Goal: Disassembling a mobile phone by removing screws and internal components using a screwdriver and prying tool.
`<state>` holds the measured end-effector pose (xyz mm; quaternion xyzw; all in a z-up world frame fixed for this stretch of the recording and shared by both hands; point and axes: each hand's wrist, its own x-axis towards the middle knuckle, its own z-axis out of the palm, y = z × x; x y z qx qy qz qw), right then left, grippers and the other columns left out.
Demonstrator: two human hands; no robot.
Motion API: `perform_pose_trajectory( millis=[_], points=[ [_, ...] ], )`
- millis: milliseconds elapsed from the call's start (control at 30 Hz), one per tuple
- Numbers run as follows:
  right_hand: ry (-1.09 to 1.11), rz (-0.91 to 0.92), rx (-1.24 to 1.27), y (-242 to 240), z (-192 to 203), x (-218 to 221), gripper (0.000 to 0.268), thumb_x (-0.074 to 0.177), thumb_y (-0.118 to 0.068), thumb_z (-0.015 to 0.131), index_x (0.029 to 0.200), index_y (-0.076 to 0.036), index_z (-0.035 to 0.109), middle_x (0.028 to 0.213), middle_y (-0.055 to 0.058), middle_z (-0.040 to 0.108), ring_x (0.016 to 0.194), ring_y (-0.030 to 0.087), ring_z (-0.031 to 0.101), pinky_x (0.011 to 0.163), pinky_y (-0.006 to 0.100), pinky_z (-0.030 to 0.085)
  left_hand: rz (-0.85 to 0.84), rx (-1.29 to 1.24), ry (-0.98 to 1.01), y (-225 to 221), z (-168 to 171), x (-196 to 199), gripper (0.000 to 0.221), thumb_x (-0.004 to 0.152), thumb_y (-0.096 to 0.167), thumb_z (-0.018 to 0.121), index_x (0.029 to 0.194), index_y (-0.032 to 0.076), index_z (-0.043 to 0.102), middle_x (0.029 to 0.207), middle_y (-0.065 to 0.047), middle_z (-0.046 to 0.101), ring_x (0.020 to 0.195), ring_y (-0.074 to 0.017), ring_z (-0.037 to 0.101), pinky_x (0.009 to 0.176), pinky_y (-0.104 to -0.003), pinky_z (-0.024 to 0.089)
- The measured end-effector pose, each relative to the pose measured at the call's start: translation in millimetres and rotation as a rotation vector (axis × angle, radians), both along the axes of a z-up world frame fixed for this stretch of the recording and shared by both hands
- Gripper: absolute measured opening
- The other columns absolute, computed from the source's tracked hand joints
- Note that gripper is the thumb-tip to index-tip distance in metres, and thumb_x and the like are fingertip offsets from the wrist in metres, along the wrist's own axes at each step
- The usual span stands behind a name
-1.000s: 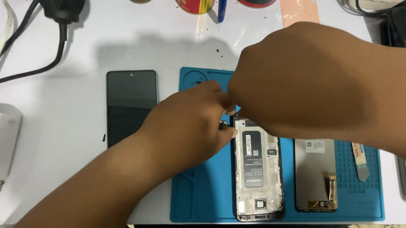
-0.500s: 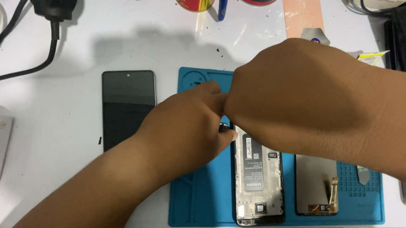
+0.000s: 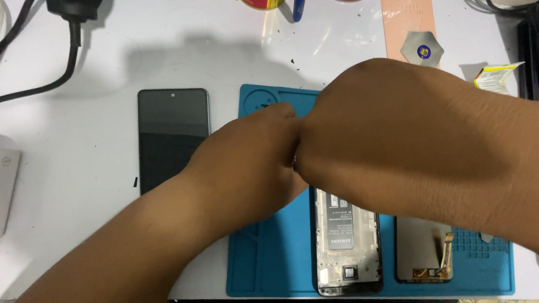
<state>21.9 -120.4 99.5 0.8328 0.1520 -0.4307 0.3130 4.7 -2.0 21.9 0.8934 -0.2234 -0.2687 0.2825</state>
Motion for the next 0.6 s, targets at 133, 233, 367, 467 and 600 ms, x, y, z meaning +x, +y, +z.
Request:
perform_pose_trajectory(
  millis=[133,233,367,467,600],
  points=[
    [0.04,0.412,0.071,-16,9,-3,0.036,0.085,-0.004,0.049,0.056,-0.025,0.045,0.054,-0.008,0.042,0.054,0.017,0.044,0.053,0.033,0.034,-0.004,-0.157,-0.166,4,-29,-2,0.02,0.092,0.03,0.07,0.081,0.02,0.056,0.081,0.0,0.051,0.065,-0.0243,0.05,0.05,-0.044,0.037],
    [-0.018,0.266,0.049,-14,-3,0,0.023,0.081,-0.007,0.052,0.063,-0.021,0.051,0.062,-0.005,0.054,0.054,0.019,0.05,0.049,0.033,0.034,-0.032,-0.122,-0.135,3,-28,-3,0.017,0.088,0.032,0.076,0.098,0.025,0.064,0.09,0.0,0.053,0.075,-0.0251,0.056,0.057,-0.047,0.046],
    [-0.113,-0.11,-0.102,-49,-104,16,0.02,0.075,-0.018,0.073,0.063,-0.021,0.057,0.062,-0.009,0.054,0.063,0.01,0.053,0.072,0.034,0.04,0.043,-0.231,-0.218,5,-34,-5,0.024,0.091,0.034,0.068,0.078,0.02,0.054,0.081,0.001,0.053,0.068,-0.0244,0.053,0.052,-0.045,0.04],
    [-0.074,0.008,-0.136,-33,-61,5,0.016,0.078,-0.024,0.073,0.068,-0.023,0.061,0.066,-0.01,0.058,0.064,0.009,0.055,0.072,0.032,0.043,0.069,-0.162,-0.105,4,-25,-3,0.026,0.09,0.036,0.067,0.078,0.019,0.051,0.083,0.001,0.053,0.072,-0.0227,0.054,0.058,-0.043,0.042],
    [-0.132,0.094,-0.043,-19,-29,5,0.017,0.084,-0.024,0.066,0.067,-0.026,0.062,0.072,-0.01,0.064,0.066,0.012,0.065,0.066,0.031,0.048,-0.027,-0.1,-0.11,5,-25,-2,0.024,0.089,0.036,0.07,0.112,0.03,0.068,0.103,-0.002,0.059,0.088,-0.0314,0.063,0.065,-0.051,0.051]
  ],
)
